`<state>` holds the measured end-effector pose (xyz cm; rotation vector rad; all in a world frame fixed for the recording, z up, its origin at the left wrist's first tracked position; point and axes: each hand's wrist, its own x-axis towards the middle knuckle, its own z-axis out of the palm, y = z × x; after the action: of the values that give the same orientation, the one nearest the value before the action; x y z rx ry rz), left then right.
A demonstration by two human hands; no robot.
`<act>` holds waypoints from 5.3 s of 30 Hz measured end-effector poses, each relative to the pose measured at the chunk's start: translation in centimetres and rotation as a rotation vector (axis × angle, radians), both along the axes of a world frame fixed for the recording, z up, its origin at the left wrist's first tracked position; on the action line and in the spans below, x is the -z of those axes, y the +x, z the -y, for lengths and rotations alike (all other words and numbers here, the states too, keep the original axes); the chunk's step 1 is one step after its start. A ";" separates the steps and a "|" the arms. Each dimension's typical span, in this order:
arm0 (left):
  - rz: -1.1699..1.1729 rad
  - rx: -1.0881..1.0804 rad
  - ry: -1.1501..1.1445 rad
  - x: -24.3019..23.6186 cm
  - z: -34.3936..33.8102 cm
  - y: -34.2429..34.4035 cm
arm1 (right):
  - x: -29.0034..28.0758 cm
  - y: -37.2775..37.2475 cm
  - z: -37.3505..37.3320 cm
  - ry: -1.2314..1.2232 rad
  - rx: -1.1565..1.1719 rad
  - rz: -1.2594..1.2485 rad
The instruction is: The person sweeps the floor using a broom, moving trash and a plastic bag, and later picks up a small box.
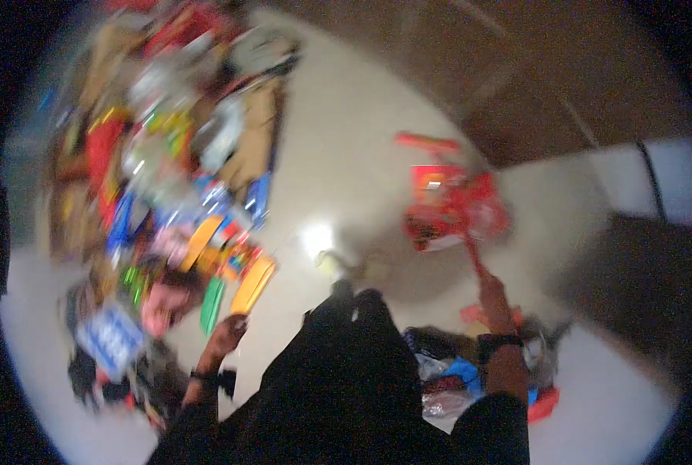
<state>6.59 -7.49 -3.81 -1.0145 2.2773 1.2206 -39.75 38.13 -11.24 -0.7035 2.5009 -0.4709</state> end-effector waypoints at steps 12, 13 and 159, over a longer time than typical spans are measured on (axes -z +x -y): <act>0.056 -0.562 0.057 -2.8 -12.0 9.4 | -6.2 1.5 2.3 0.281 0.033 0.365; 0.034 -0.565 0.024 -2.0 -13.7 10.3 | -6.8 1.5 2.9 0.308 0.016 0.365; -0.128 -2.912 0.170 2.1 -53.4 82.2 | 8.3 170.5 27.9 0.416 -2.047 0.108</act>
<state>88.82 45.92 -5.92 2.0277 0.7112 -0.7273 130.79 10.23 -19.53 -2.2113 0.6713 0.6965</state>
